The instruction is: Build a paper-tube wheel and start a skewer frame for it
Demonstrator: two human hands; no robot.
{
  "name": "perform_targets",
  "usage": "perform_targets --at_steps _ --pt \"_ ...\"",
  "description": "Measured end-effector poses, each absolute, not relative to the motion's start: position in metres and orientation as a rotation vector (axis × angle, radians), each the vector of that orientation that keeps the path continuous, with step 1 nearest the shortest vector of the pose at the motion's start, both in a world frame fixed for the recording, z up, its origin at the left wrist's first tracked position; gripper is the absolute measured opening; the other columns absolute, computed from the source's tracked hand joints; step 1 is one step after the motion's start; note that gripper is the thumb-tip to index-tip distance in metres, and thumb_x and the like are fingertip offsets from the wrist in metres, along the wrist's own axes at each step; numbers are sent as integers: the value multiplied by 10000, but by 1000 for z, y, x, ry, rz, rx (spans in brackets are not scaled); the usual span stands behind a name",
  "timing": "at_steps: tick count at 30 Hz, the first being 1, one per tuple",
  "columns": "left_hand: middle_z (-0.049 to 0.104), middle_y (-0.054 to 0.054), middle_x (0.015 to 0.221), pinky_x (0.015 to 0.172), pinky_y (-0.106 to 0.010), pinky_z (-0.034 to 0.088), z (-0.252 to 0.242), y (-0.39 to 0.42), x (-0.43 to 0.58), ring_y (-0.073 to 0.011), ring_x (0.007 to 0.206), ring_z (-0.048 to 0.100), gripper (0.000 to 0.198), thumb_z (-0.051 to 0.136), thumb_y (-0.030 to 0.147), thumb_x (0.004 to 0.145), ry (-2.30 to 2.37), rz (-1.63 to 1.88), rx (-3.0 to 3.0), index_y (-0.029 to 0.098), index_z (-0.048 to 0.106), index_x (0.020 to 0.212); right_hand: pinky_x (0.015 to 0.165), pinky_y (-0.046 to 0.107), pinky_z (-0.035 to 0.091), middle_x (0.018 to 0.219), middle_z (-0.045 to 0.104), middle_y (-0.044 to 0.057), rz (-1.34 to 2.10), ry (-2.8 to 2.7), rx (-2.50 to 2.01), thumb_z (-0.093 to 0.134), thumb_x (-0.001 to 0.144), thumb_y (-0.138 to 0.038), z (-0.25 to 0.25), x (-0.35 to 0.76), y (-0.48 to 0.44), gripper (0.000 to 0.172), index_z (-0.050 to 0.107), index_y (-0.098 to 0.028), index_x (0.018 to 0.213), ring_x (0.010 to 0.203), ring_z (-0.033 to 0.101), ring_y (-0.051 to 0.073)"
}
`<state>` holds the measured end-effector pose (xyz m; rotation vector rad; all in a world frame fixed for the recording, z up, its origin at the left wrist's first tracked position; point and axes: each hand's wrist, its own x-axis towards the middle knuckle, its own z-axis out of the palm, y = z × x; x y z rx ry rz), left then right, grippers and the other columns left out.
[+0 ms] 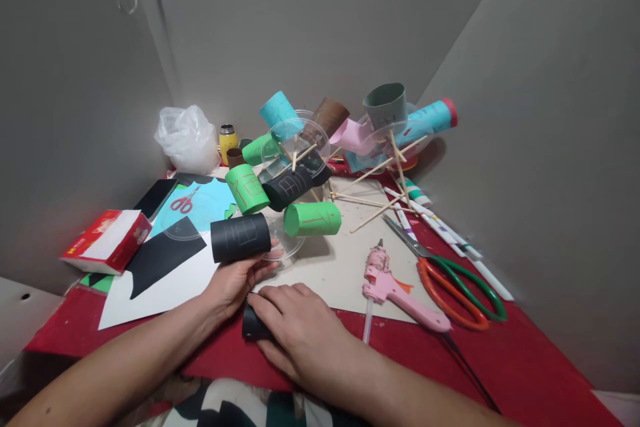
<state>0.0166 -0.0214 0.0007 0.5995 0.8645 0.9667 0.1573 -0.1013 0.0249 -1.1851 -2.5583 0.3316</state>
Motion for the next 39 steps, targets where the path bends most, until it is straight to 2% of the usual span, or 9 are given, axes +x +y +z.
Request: perform_targets --at_steps 5,11,15,19,24,29,32,36,39 --pt "724 -130 1069 817 -251 591 3 -17 13 -174 914 698 165 698 119 787 848 1026 603 92 728 948 860 401 515 1098 653 67 590 -2274 -1231 658 808 -229 20 173 -100 447 514 -217 1231 995 617 249" --pt "722 -133 1078 823 -281 594 4 -18 15 -199 908 706 196 740 108 726 847 1033 587 85 727 920 764 285 546 1011 666 38 572 -1594 -1279 652 816 -267 21 188 -100 370 481 -243 1144 907 668 190" --pt "739 -120 1014 853 -311 579 2 -25 18 -212 928 700 224 762 135 703 858 1037 578 103 729 922 743 293 552 957 659 39 609 -1466 -1249 654 826 -287 24 178 -94 342 463 -234 1104 875 671 193" --pt "749 -100 905 888 -338 561 -1 -32 20 -205 885 698 192 784 94 629 872 1088 550 97 729 814 808 332 536 1007 625 55 437 -1471 -1227 635 844 -265 21 170 -87 356 451 -236 1148 913 643 200" --pt "745 -75 830 907 -386 550 -2 -36 20 -203 851 694 220 840 156 588 855 1120 574 108 721 767 850 406 523 1055 611 96 301 -1474 -1286 631 849 -272 17 168 -85 413 439 -221 1211 934 630 237" --pt "754 -97 893 858 -338 576 2 -35 21 -196 852 701 246 834 146 603 854 1105 541 103 731 822 782 349 547 1043 620 71 458 -1334 -1280 635 861 -321 23 170 -87 347 484 -234 1161 888 640 205" --pt "755 -91 926 849 -325 583 1 -34 22 -189 851 705 242 808 101 625 849 1099 520 110 733 854 822 339 541 1080 612 74 516 -1204 -1238 631 864 -352 27 167 -85 324 502 -227 1134 964 630 202" --pt "755 -90 886 865 -323 578 -2 -33 23 -189 852 707 180 775 71 642 830 1080 503 100 733 815 822 356 544 1058 636 80 637 -1147 -1201 620 870 -372 24 160 -77 372 449 -227 1166 944 648 202" --pt "753 -97 896 909 -353 561 -3 -33 22 -200 875 704 175 769 68 634 840 1082 483 92 726 802 819 367 537 1010 658 66 627 -1223 -1229 596 893 -374 19 158 -72 334 438 -233 1151 912 658 202"
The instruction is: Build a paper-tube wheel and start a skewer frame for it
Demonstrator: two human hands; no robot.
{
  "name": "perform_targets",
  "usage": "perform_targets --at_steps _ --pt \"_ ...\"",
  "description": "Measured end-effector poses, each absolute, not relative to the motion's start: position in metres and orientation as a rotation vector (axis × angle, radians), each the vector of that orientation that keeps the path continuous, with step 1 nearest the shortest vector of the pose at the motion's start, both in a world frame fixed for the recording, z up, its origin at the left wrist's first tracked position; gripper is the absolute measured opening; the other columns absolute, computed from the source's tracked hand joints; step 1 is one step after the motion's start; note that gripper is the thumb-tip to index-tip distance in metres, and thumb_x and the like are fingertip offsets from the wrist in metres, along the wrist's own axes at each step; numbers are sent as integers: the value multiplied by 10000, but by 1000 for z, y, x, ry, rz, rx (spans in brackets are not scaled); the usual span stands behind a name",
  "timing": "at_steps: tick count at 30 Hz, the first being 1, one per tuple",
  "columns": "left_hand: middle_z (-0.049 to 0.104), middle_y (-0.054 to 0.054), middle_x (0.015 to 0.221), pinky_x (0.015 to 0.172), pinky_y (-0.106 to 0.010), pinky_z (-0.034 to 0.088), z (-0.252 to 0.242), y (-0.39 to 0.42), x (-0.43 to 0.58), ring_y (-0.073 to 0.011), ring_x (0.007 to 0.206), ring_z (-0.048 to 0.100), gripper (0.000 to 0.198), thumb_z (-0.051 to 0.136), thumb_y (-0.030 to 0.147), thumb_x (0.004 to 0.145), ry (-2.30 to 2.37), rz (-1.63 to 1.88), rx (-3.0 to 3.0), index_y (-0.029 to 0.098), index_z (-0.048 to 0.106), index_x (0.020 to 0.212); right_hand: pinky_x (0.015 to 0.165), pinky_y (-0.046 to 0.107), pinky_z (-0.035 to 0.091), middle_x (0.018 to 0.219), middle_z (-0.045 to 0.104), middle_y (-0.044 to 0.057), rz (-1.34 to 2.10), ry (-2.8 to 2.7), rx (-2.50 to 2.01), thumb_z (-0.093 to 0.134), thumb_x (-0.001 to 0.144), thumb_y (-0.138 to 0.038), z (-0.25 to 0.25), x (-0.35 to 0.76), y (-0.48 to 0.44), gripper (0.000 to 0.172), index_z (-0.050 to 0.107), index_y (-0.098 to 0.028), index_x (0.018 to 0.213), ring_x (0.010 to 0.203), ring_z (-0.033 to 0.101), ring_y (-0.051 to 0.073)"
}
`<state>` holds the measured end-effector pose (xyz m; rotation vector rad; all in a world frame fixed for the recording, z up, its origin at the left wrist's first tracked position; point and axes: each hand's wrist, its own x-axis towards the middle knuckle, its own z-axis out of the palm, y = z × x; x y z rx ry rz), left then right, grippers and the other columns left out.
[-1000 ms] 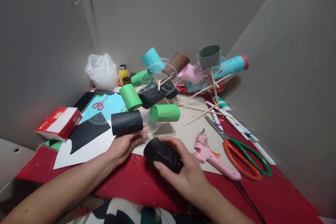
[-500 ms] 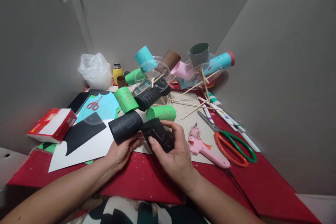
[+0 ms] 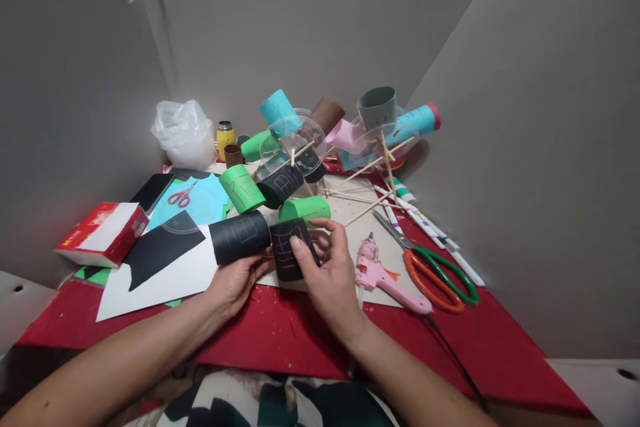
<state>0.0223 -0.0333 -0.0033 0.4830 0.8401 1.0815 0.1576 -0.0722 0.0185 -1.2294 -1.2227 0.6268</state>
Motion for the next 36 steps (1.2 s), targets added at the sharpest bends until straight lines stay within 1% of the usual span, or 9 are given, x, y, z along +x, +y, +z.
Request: perform_targets --at_steps 4,7,11,14,18,21,23,29,36 --pt "748 -90 874 928 -369 543 -2 -35 22 -199 872 696 189 761 64 615 864 1076 495 97 721 797 853 395 502 1019 646 72 439 -1392 -1338 554 921 -359 15 160 -71 238 502 -226 1111 952 625 221" --pt "746 -84 865 901 -344 546 0 -37 24 -182 841 687 213 765 66 594 865 1071 507 97 724 800 892 411 473 1061 606 93 285 -1472 -1376 540 928 -342 14 162 -71 242 537 -213 1133 1005 580 234" --pt "746 -76 879 879 -331 549 0 -39 26 -182 846 681 269 799 95 562 851 1081 519 99 727 821 891 412 464 1040 577 99 205 -1488 -1404 532 929 -347 11 161 -70 252 562 -199 1132 993 563 239" --pt "742 -84 972 920 -358 533 -4 -41 26 -201 904 677 344 832 134 558 888 1099 548 104 728 885 879 407 460 1027 595 94 256 -1426 -1424 515 934 -364 9 159 -69 244 532 -199 1113 976 569 238" --pt "714 -98 1111 992 -392 493 -12 -43 25 -228 1021 656 423 836 212 624 918 1109 674 116 715 1019 853 385 464 997 612 91 310 -1355 -1451 496 936 -400 7 156 -68 247 484 -196 1075 948 592 234" --pt "696 -95 1165 1015 -407 478 -17 -42 24 -235 1068 643 475 824 229 659 876 1114 718 131 692 1105 808 362 470 972 626 89 295 -1403 -1485 466 943 -408 8 156 -67 242 474 -199 1063 919 613 236" --pt "693 -84 1174 1021 -416 472 -19 -41 24 -236 1074 642 504 823 232 657 854 1117 722 149 684 1135 746 344 471 939 645 85 292 -1462 -1557 439 951 -412 10 157 -67 253 470 -198 1083 853 638 239" --pt "719 -113 1091 1005 -463 467 -19 -41 27 -280 1041 648 492 858 212 526 931 1116 605 104 723 986 557 309 383 775 688 83 107 -1655 -1864 355 981 -414 14 158 -71 325 473 -162 1149 646 671 272" --pt "710 -116 1115 975 -445 486 -20 -43 27 -280 1042 643 490 829 201 553 944 1094 664 108 709 1019 507 283 325 723 710 88 -112 -1799 -2005 371 993 -389 15 157 -71 326 498 -144 1166 589 675 254"
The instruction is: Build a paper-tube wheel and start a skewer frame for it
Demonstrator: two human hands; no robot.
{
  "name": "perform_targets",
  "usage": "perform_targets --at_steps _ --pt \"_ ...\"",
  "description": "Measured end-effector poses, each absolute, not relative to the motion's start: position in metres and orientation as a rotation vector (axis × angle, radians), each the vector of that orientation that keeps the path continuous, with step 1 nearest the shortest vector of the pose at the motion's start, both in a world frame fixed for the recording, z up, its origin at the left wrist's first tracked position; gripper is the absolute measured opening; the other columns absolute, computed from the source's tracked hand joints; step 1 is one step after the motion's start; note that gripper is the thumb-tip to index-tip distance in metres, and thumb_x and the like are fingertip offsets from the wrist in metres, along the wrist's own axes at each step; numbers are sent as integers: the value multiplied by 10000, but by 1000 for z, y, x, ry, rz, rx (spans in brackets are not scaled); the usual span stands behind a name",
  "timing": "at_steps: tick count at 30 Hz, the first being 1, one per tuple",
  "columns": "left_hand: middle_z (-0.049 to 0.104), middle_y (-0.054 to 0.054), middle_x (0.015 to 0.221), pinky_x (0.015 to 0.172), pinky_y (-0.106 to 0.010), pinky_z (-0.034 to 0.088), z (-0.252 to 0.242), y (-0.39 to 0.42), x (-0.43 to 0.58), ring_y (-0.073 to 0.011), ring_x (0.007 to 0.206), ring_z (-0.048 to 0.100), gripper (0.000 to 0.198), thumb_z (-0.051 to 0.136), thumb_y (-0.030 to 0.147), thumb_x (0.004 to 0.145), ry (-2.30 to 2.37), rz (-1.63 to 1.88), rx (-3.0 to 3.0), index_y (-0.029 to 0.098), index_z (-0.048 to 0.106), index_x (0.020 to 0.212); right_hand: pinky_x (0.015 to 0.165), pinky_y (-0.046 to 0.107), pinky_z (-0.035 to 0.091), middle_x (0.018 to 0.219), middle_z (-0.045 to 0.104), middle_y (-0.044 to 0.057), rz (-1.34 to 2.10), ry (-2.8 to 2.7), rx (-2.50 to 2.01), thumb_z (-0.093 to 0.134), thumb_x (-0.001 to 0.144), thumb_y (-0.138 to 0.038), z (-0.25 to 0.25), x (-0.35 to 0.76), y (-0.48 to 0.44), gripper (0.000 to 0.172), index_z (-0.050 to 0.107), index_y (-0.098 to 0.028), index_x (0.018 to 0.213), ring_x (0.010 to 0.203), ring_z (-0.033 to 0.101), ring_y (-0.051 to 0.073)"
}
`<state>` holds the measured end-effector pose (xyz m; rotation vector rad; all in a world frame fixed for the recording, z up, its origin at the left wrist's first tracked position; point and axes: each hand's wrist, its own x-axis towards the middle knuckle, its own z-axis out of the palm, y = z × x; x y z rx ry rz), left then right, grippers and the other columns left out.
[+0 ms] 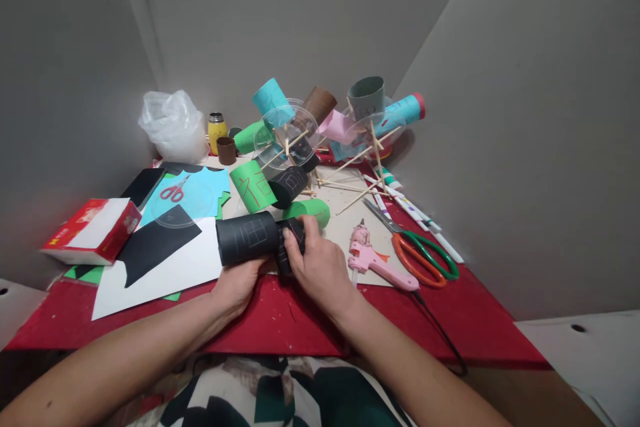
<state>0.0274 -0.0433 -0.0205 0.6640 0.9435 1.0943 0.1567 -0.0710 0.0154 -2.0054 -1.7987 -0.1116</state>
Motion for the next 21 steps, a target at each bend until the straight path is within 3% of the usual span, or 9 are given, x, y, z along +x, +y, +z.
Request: perform_targets --at_steps 9,15,21 --pt "749 -80 901 890 -364 537 -5 -39 28 -224 867 683 355 821 128 487 901 1067 527 99 728 828 521 310 423 883 755 102 -173 -1861 -1860 424 969 -450 20 166 -82 503 462 -153 1373 611 703 265" --pt "741 -67 812 773 -314 573 -4 -36 26 -191 765 681 224 763 72 499 927 1051 507 95 723 718 535 254 470 758 732 38 -171 -1717 -1536 498 958 -360 26 183 -98 384 561 -143 1269 505 643 145" --pt "736 -69 815 713 -273 583 -9 -32 26 -171 742 682 211 718 18 525 944 1060 490 98 721 720 605 263 500 770 670 20 -322 -1658 -1318 583 906 -208 44 197 -104 266 600 -189 1171 580 603 132"
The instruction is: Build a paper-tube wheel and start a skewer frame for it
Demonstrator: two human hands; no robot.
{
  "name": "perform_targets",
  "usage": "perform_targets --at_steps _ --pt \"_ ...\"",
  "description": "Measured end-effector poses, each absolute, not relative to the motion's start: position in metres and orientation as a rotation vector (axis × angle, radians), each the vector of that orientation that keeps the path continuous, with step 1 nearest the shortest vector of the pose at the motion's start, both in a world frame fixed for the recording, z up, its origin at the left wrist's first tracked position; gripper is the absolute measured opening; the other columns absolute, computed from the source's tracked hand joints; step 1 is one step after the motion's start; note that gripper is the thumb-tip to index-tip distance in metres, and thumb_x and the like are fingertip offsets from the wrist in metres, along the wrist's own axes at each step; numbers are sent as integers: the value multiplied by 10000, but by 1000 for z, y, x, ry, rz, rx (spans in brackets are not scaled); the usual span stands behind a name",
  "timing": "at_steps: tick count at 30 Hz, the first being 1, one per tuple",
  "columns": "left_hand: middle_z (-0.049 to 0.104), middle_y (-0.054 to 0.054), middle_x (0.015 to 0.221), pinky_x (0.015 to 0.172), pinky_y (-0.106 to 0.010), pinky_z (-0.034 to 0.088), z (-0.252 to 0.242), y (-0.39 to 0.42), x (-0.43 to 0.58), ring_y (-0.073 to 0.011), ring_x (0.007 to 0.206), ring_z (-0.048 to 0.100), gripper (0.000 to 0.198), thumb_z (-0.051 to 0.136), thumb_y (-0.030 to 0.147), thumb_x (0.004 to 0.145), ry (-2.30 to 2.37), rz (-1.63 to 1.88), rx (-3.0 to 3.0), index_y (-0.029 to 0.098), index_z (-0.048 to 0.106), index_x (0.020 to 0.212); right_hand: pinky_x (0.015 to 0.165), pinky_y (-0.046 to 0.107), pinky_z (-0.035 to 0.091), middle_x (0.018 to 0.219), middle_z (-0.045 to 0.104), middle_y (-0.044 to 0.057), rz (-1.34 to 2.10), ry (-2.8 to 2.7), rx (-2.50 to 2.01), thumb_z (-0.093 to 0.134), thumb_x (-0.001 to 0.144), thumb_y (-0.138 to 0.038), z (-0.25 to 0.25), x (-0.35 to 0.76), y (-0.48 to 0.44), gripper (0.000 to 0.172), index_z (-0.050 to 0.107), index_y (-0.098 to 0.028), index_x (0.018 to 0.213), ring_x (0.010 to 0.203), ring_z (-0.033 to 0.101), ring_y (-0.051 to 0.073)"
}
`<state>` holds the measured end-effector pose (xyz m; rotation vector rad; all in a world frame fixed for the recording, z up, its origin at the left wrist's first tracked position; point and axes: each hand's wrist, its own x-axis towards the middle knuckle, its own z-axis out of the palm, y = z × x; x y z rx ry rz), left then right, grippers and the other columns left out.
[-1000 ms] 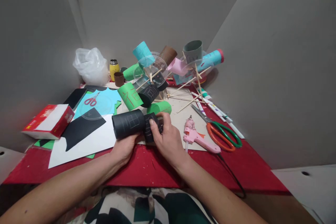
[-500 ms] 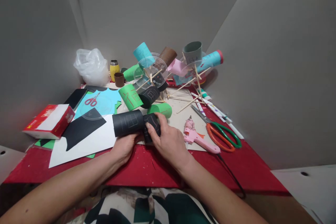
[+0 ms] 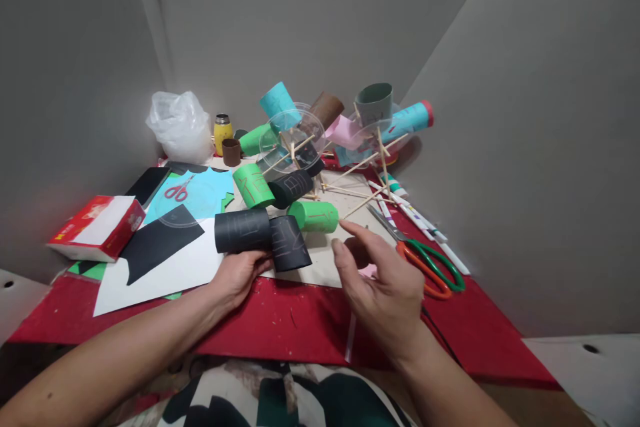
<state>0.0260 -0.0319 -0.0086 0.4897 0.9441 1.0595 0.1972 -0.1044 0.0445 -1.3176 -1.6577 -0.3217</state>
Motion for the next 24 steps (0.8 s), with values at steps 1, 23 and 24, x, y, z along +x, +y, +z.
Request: perform_targets --at_steps 1,23,24 --pt "735 -69 810 702 -269 583 -9 -31 26 -167 732 680 210 714 14 527 947 1063 491 97 719 720 624 272 505 782 662 24 -343 -1654 -1278 589 897 -185 48 199 -104 278 598 -195 1174 620 610 141" --pt "733 -57 784 692 -281 538 10 -20 6 -180 710 664 280 758 88 487 925 787 739 109 714 764 1101 527 330 1459 462 125 -104 -1936 -1232 431 967 -469 77 205 -68 539 399 -234 1451 1351 410 272" --pt "729 -54 767 669 -274 534 10 -18 3 -170 684 657 268 757 88 488 927 764 757 107 708 751 1087 512 356 1416 510 116 -81 -1788 -1280 450 965 -444 79 215 -66 502 434 -246 1427 1312 459 266"
